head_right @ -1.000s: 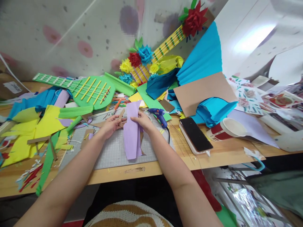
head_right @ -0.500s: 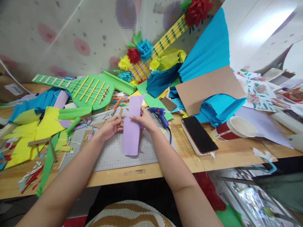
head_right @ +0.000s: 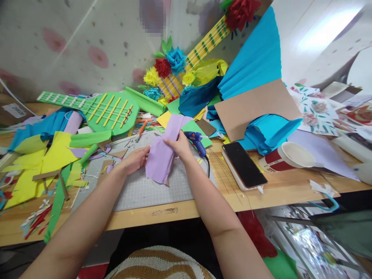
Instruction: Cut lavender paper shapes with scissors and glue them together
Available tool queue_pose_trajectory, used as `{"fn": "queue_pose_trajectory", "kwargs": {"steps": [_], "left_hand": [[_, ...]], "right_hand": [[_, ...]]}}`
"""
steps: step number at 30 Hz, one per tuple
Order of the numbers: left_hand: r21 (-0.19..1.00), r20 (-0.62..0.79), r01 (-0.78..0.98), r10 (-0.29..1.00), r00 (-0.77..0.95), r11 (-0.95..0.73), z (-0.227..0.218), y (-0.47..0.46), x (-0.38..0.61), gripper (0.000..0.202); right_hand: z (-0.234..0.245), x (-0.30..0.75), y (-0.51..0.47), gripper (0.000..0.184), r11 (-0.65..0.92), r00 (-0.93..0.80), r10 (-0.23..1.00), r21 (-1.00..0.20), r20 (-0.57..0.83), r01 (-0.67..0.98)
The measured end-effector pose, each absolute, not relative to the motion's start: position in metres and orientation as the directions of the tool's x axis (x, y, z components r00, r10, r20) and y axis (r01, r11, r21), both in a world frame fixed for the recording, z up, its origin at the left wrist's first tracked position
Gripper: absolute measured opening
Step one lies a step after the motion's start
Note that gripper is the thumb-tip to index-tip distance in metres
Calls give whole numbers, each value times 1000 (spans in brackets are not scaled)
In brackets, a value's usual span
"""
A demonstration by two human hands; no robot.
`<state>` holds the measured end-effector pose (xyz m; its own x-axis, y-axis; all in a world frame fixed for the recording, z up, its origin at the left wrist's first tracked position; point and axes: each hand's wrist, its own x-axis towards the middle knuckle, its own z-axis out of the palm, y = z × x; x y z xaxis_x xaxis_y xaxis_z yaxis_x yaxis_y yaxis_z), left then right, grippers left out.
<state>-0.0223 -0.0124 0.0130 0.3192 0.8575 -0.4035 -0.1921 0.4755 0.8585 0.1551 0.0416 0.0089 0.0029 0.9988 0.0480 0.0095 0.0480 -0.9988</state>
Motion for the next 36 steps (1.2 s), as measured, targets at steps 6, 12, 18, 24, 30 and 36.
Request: {"fn": "queue_pose_trajectory", "kwargs": {"steps": [6,12,18,24,30,36], "left_hand": [[906,-359,-90,865,351,413,11,-13,-29,36],[932,-311,-145,937,159,333,15,-5,-47,33],[994,-14,-112,955,-295,-20,17,1,-48,30],[893,364,405,847,-388,-197,21,-17,-35,27],[771,448,542,889,-91,-333,14,-13,-11,32],[719,455,589,890,4,-370,8,-7,-2,33]], "right_hand": [[3,154,45,61,60,27,998,-987,64,146],[12,147,28,75,372,135,868,-806,478,462],[20,123,-4,23,765,-433,645,-529,630,369],[15,106,-7,50,435,-494,772,-899,400,-48],[13,104,7,45,16,-302,941,-909,155,-416],[8,107,13,36,-169,-152,983,-842,-105,-512]]}}
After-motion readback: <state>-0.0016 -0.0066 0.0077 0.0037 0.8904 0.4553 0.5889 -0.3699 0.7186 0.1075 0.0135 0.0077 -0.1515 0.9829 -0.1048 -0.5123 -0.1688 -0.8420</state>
